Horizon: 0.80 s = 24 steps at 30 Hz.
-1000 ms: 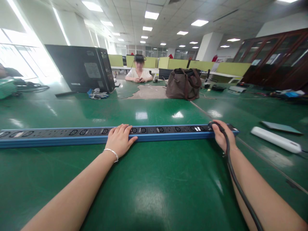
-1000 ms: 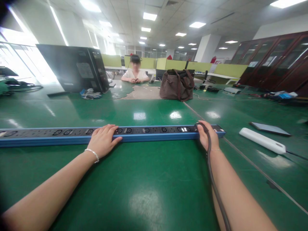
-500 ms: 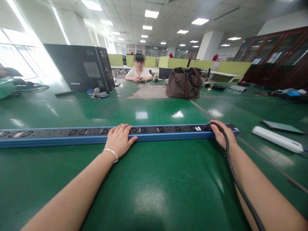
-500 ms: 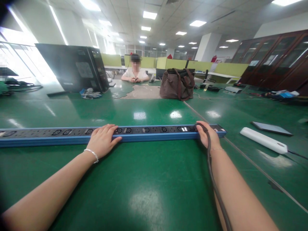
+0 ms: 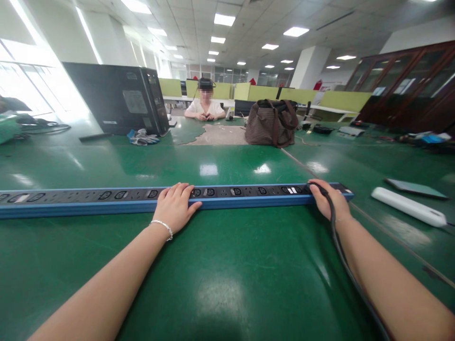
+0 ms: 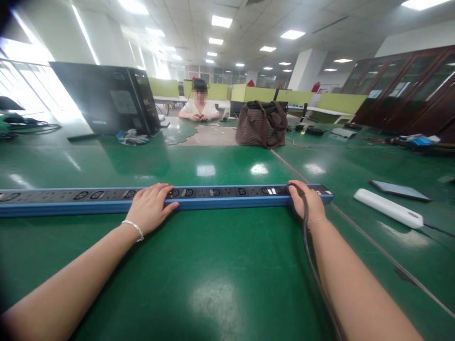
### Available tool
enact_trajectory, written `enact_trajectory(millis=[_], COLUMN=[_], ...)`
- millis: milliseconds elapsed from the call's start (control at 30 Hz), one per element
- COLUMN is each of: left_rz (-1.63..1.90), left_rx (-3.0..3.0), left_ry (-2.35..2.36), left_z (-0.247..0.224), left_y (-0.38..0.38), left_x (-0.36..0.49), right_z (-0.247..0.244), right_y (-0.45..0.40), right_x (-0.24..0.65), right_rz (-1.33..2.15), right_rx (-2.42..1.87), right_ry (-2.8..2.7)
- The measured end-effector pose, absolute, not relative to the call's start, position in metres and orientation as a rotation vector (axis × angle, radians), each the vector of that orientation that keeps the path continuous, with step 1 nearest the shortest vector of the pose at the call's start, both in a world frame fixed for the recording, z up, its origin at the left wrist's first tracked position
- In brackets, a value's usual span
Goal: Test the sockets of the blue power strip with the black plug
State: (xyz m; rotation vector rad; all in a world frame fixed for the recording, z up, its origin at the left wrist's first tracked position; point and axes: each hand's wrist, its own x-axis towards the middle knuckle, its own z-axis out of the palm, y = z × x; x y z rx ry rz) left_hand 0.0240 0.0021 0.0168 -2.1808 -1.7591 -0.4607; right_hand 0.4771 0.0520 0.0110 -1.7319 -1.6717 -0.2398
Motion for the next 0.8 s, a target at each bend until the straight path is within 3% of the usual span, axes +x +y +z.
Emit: enact_trajectory(millis=[800], left_rz=[-0.464], left_rx=[-2.172], left_ry=[-1.743], left_z=[0.016], left_y=[0.003], left_x=[0.022], right_z=[0.002], right_y=[0.05], right_x=[0.461], right_rz=[-0.226], right_rx=[-1.714], right_ry=[-1.454])
